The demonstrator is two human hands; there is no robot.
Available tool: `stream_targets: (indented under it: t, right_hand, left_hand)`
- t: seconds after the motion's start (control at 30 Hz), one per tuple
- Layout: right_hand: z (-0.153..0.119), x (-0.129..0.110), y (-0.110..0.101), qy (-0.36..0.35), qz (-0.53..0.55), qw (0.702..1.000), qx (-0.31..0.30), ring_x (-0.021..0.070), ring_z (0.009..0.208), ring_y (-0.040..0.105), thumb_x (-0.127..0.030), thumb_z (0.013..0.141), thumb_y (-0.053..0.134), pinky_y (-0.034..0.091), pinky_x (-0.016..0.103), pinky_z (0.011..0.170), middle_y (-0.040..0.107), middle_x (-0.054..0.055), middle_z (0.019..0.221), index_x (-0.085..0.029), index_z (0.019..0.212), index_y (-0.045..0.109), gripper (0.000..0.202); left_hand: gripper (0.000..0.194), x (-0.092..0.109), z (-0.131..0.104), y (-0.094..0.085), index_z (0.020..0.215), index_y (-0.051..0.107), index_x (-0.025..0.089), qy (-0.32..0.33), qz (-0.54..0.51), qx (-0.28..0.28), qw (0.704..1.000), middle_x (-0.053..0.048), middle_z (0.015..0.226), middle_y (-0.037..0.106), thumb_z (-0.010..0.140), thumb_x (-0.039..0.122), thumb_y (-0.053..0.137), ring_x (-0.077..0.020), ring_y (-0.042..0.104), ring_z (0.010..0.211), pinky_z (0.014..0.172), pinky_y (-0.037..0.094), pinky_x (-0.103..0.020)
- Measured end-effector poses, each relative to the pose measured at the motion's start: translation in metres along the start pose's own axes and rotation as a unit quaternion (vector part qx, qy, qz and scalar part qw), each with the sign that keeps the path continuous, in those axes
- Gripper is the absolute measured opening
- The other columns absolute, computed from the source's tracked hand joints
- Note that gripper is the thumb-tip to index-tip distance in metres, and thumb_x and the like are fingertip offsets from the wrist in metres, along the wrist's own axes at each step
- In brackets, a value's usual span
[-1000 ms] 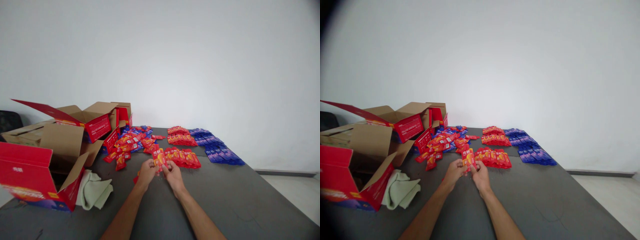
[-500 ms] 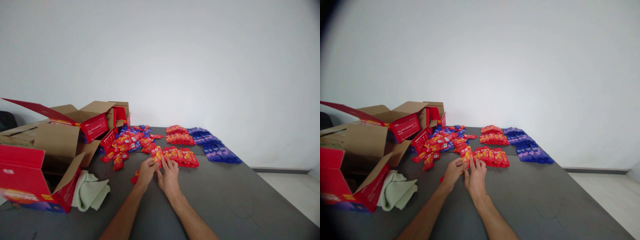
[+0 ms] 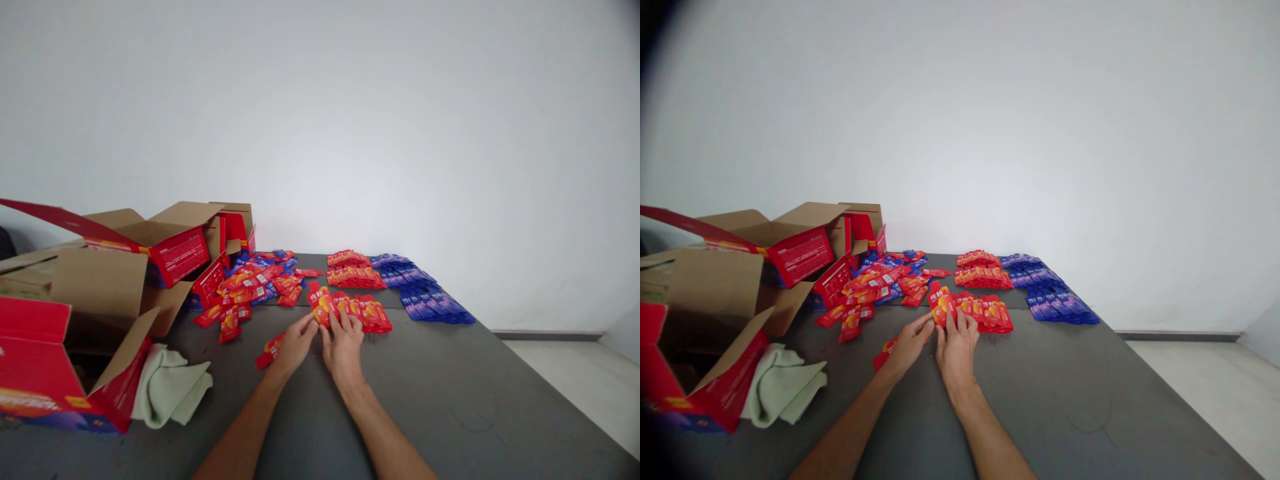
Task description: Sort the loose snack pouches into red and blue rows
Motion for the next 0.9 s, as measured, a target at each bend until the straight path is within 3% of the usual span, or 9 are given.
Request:
stream_targets:
  t: [0.1,0.27,0.4,0.5,0.6,0.73,0.9]
  right_hand:
    - [0.001,0.002,0.001,-0.005,0.025,1.000,-0.004,0.0305,0.112,0.049,-0.031,0.094,0.049,0.041,0.046,0.093,0.056,0.016,0.129,-0.017,0.121,0.064,0.034]
    - [-0.004,-0.002,0.008,0.004,0.057,0.998,-0.033,0.0312,0.114,0.049,-0.031,0.090,0.052,0.041,0.048,0.095,0.053,0.016,0.130,-0.019,0.124,0.060,0.037]
    - [-0.010,-0.010,0.010,0.012,0.080,0.996,-0.035,0.0326,0.117,0.046,-0.030,0.085,0.058,0.040,0.051,0.097,0.052,0.016,0.132,-0.018,0.119,0.058,0.037]
    - [-0.013,-0.013,0.013,0.007,0.101,0.994,-0.044,0.0329,0.120,0.044,-0.026,0.082,0.059,0.039,0.051,0.100,0.050,0.018,0.132,-0.015,0.116,0.055,0.036]
    - [-0.013,-0.011,0.017,0.007,0.111,0.992,-0.052,0.0311,0.117,0.047,-0.022,0.082,0.056,0.041,0.050,0.098,0.051,0.018,0.131,-0.015,0.116,0.053,0.035]
    - [-0.008,-0.004,0.015,0.013,0.111,0.993,-0.029,0.0293,0.116,0.048,-0.023,0.086,0.053,0.041,0.047,0.098,0.052,0.018,0.130,-0.015,0.115,0.054,0.031]
    - [0.008,0.026,0.005,0.042,0.070,0.996,0.023,0.0305,0.116,0.048,-0.030,0.087,0.053,0.040,0.047,0.099,0.055,0.020,0.126,-0.012,0.114,0.056,0.033]
  left_hand:
    - [0.046,0.001,-0.002,0.002,0.120,0.066,0.019,-0.019,-0.028,0.010,0.999,-0.008,0.126,0.065,0.084,0.047,0.058,-0.0240,0.059,0.116,0.103,0.044,-0.038]
    - [0.048,-0.020,-0.006,-0.001,0.111,0.067,0.016,-0.093,-0.125,0.071,0.985,-0.011,0.107,0.071,0.077,0.050,0.066,-0.0199,0.067,0.090,0.080,0.052,-0.031]
    - [0.031,-0.035,-0.010,-0.017,0.094,0.067,0.015,-0.101,-0.081,0.142,0.981,-0.002,0.078,0.069,0.071,0.036,0.069,-0.0117,0.061,0.064,0.060,0.046,-0.021]
    - [0.018,-0.038,-0.011,-0.020,0.082,0.067,0.016,-0.097,-0.038,0.143,0.984,0.003,0.064,0.061,0.069,0.029,0.065,-0.0088,0.053,0.054,0.050,0.038,-0.018]
    - [0.017,-0.037,-0.012,-0.018,0.079,0.067,0.017,-0.112,-0.027,0.134,0.984,0.003,0.062,0.062,0.069,0.030,0.064,-0.0100,0.054,0.055,0.052,0.040,-0.019]
    - [0.027,-0.025,-0.009,-0.009,0.087,0.070,0.016,-0.101,-0.041,0.095,0.990,-0.004,0.080,0.070,0.076,0.039,0.061,-0.0160,0.063,0.072,0.068,0.049,-0.025]
    - [0.030,-0.008,-0.005,-0.012,0.096,0.073,0.019,-0.033,0.113,0.074,0.990,-0.008,0.101,0.073,0.084,0.039,0.054,-0.0226,0.065,0.098,0.090,0.047,-0.032]
Point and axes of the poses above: each hand's wrist, its own z-axis towards the middle knuckle, its own y-axis out of the palm, x = y × z, the point moved 8 cm from there along z, towards the middle knuckle
